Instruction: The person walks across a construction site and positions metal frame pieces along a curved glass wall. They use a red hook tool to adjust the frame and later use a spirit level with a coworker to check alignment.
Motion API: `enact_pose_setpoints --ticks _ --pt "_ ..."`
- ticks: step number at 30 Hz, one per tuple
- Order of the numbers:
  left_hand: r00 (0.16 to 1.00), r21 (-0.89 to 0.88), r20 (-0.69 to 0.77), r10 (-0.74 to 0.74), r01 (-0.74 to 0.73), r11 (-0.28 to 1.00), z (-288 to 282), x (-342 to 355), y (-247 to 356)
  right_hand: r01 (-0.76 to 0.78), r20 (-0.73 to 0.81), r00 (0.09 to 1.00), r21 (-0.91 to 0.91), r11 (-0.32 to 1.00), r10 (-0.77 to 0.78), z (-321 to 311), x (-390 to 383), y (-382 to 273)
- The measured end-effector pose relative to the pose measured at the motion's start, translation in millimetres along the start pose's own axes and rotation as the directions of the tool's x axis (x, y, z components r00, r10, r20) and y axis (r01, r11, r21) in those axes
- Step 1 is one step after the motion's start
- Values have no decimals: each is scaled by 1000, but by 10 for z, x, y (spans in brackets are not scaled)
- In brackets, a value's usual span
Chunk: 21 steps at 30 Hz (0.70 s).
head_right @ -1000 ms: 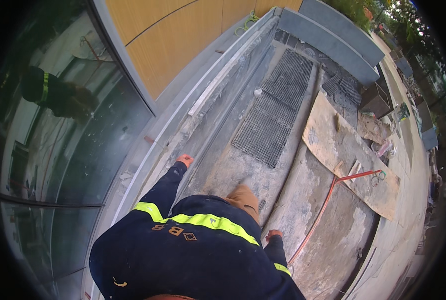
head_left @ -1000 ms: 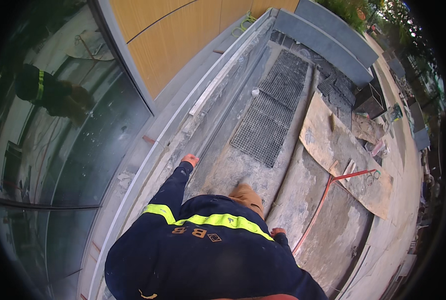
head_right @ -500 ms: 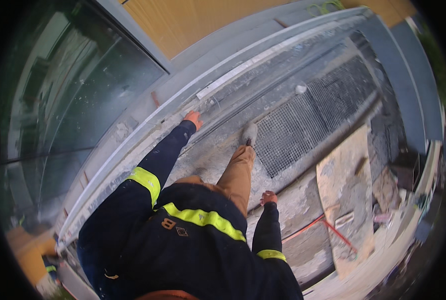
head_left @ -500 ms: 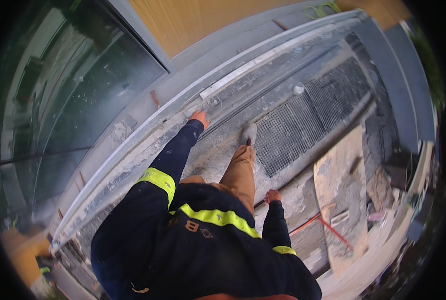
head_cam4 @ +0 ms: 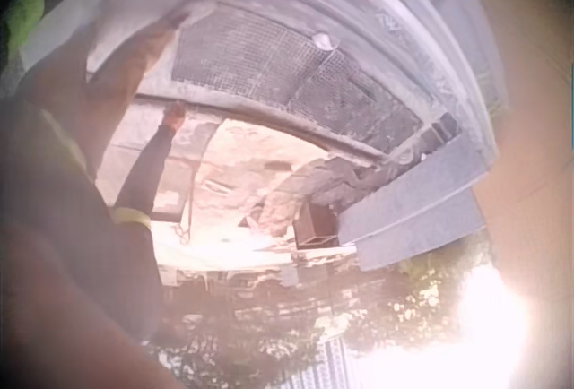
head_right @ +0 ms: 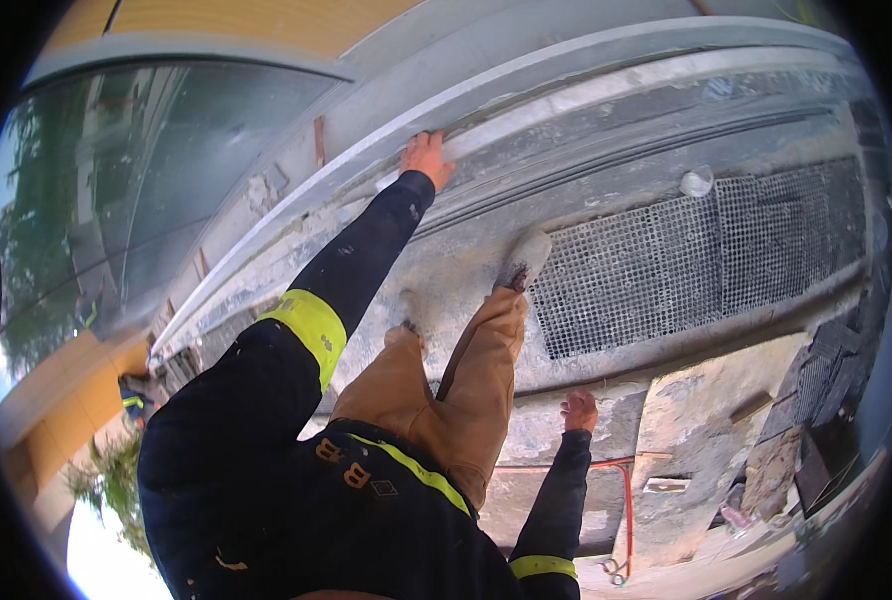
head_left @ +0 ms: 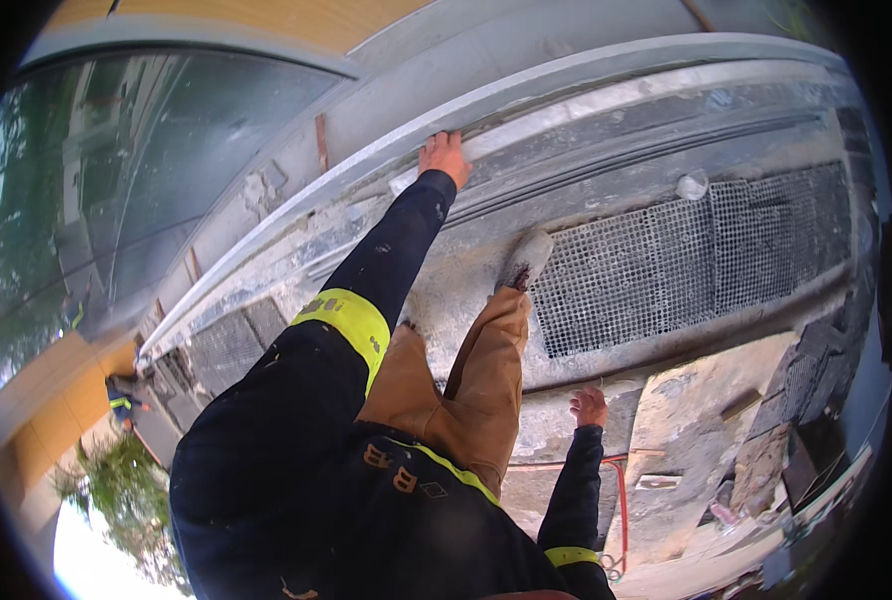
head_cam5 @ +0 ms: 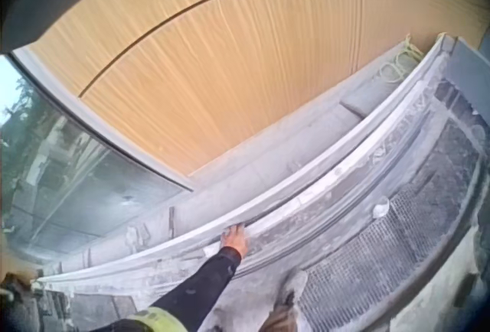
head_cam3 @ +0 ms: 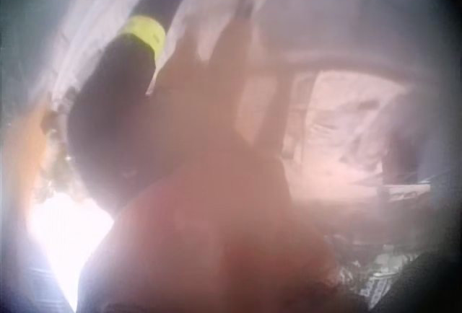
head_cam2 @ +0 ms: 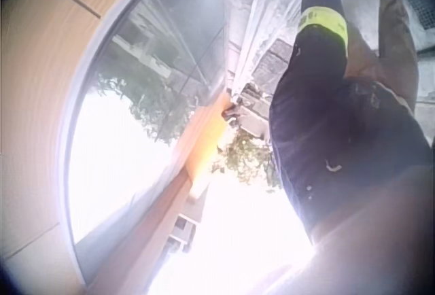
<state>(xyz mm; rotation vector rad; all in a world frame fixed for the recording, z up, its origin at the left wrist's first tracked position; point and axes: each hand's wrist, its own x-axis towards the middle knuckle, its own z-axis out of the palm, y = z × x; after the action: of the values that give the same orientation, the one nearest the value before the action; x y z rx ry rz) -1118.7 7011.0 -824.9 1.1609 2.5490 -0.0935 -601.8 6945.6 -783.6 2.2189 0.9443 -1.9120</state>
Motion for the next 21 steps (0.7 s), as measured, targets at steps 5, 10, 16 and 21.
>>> enact_pose_setpoints --ticks 5,10,16,21 --pt "1000 -124 14 12 -10 992 3 -102 -64 -104 78 991 -107 989 113 21 156 30" --pt "968 -361 112 225 -171 917 -593 -618 -40 -83 499 863 306 949 -85 30 504 -516" --pt "954 -218 -187 235 -274 937 -1772 -2121 -105 -188 765 299 633 751 -570 702 475 -2229" --pt "927 36 -241 288 -288 957 -2283 -3595 -841 1 418 760 765 644 -498 1441 -221 -3035"
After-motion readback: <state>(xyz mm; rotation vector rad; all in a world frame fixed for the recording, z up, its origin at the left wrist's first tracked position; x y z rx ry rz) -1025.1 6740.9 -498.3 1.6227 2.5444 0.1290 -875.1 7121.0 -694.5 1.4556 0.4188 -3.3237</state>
